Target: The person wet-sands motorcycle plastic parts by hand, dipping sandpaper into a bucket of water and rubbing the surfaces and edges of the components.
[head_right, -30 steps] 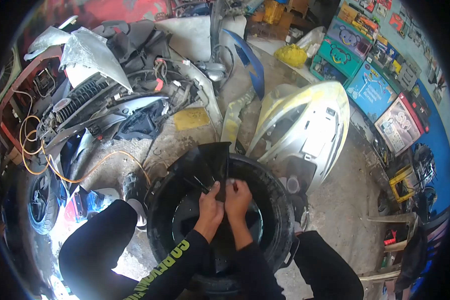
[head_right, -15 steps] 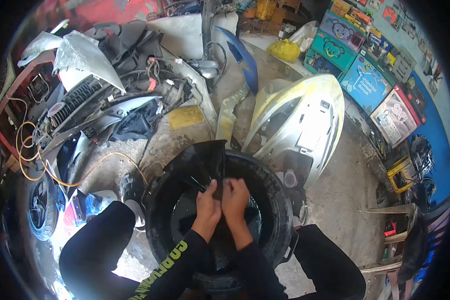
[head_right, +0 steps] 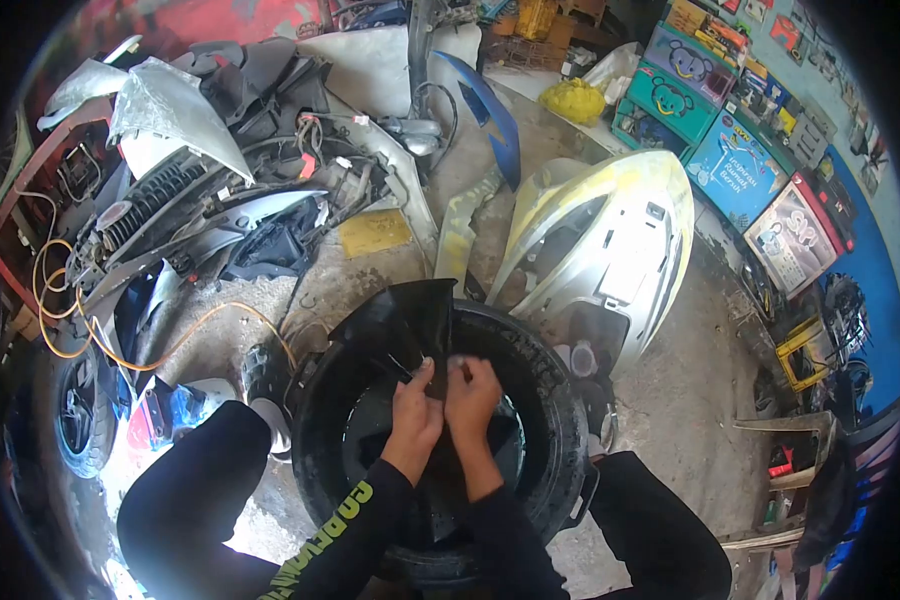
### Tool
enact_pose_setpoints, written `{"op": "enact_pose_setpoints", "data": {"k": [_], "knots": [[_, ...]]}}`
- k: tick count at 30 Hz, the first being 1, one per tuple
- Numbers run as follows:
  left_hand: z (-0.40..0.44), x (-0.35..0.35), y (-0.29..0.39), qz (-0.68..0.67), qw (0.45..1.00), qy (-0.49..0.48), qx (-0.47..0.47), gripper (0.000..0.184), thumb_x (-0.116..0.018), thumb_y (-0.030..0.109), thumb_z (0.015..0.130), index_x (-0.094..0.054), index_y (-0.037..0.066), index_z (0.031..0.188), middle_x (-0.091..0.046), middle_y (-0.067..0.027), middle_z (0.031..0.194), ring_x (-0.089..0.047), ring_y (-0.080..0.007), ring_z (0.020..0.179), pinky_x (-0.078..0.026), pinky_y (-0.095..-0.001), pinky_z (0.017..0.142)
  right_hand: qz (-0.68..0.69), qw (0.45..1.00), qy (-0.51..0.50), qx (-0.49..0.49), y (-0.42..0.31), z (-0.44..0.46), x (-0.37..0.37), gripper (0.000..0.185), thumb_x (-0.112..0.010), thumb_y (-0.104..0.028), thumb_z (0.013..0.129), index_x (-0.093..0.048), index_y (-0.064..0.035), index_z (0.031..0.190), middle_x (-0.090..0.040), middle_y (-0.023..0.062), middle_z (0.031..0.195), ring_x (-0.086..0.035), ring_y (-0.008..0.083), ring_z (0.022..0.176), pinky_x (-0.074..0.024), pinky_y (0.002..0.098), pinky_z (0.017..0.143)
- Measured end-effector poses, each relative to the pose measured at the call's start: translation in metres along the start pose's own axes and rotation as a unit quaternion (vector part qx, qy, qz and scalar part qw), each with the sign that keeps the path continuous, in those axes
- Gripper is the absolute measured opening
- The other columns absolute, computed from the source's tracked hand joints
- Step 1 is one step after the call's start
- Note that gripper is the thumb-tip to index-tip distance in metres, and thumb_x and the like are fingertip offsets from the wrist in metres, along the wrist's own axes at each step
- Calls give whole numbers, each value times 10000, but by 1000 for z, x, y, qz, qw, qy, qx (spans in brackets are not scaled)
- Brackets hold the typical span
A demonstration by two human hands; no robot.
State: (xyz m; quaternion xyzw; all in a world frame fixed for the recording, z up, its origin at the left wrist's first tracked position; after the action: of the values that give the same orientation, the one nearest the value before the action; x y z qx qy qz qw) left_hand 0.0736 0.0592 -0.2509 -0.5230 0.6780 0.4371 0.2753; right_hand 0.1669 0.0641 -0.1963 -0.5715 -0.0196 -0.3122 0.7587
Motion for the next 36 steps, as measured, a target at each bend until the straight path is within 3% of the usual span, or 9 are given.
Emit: {"op": "enact_pose_setpoints", "data": {"k": [2, 4, 10, 12, 16, 20, 24, 27, 36], "knots": [[-2, -3, -1, -13, 999, -41, -15, 268, -679, 18, 909, -585, 105, 1145, -651, -29, 1079, -644, -156, 974, -531, -304, 830, 28, 999, -2, -36, 0, 11, -2, 99, -696, -36, 814, -724, 15, 894, -652, 103, 768, -646, 172, 699, -505, 309, 654], [-5, -9, 2, -6, 999, -43, -18, 270, -680, 19, 908, -584, 102, 1147, -651, -33, 1088, -641, -154, 982, -529, -304, 833, -7, 999, 7, 39, -4, 0, 3, 105, -699, -41, 817, -725, 15, 901, -647, 97, 762, -641, 164, 692, -498, 300, 637], [-8, -5, 0, -8, 1000, -24, -18, 291, -687, 17, 905, -583, 93, 1166, -656, -28, 1096, -633, -146, 996, -518, -296, 852, 61, 997, -6, -54, 7, 7, 0, 84, -700, -75, 842, -727, -11, 890, -642, 116, 782, -641, 217, 710, -492, 327, 670], [-2, -7, 3, -10, 999, -46, -8, 271, -689, 15, 903, -592, 94, 1143, -659, -14, 1074, -634, -139, 986, -511, -294, 851, 21, 1000, -1, 9, 7, -8, 5, 93, -700, -78, 844, -727, -9, 900, -647, 116, 790, -642, 219, 715, -491, 325, 669], [-9, -2, 0, -3, 1000, -5, -30, 217, -693, 18, 903, -614, 106, 1085, -665, 0, 1030, -634, -123, 974, -507, -290, 827, 26, 998, -17, -63, 18, -4, 0, 97, -699, -79, 841, -723, -9, 904, -639, 116, 778, -634, 229, 706, -489, 330, 668], [1, -4, 2, -1, 999, -35, -26, 260, -681, 6, 906, -602, 98, 1136, -661, -3, 1057, -634, -123, 988, -513, -295, 853, 11, 1000, 7, 15, 8, -8, 1, 88, -705, -76, 835, -715, -4, 885, -612, 113, 747, -623, 225, 691, -475, 343, 641], [-7, 0, -2, -4, 999, -27, -40, 232, -667, 1, 913, -595, 87, 1116, -665, -22, 1034, -646, -142, 965, -529, -291, 841, 25, 999, 5, -37, 11, -8, 3, 72, -701, -72, 839, -712, -11, 874, -602, 121, 742, -619, 248, 688, -471, 351, 636], [5, -4, 7, 1, 999, -31, -7, 258, -660, 2, 917, -584, 75, 1154, -660, -35, 1048, -653, -151, 941, -542, -300, 818, 8, 999, 1, 37, -7, -18, 3, 82, -684, -87, 859, -696, -7, 870, -606, 144, 765, -612, 289, 687, -470, 368, 635], [6, -8, 6, -3, 999, -30, -43, 257, -669, 2, 910, -602, 107, 1134, -659, -9, 1036, -647, -136, 945, -524, -288, 794, 24, 999, 14, 44, -5, -18, 4, 106, -683, -99, 859, -700, 2, 889, -603, 141, 763, -615, 290, 686, -468, 370, 630]]}}
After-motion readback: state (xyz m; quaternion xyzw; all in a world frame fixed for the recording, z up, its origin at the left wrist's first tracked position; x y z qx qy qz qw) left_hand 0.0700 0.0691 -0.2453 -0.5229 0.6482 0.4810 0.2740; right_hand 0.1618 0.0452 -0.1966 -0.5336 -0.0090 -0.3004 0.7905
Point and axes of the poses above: each hand's wrist, its own z-axis towards the middle knuckle, its own x-axis out of the back of the hand, y = z × x, the point moved 5 cm from there along z, towards the middle knuckle
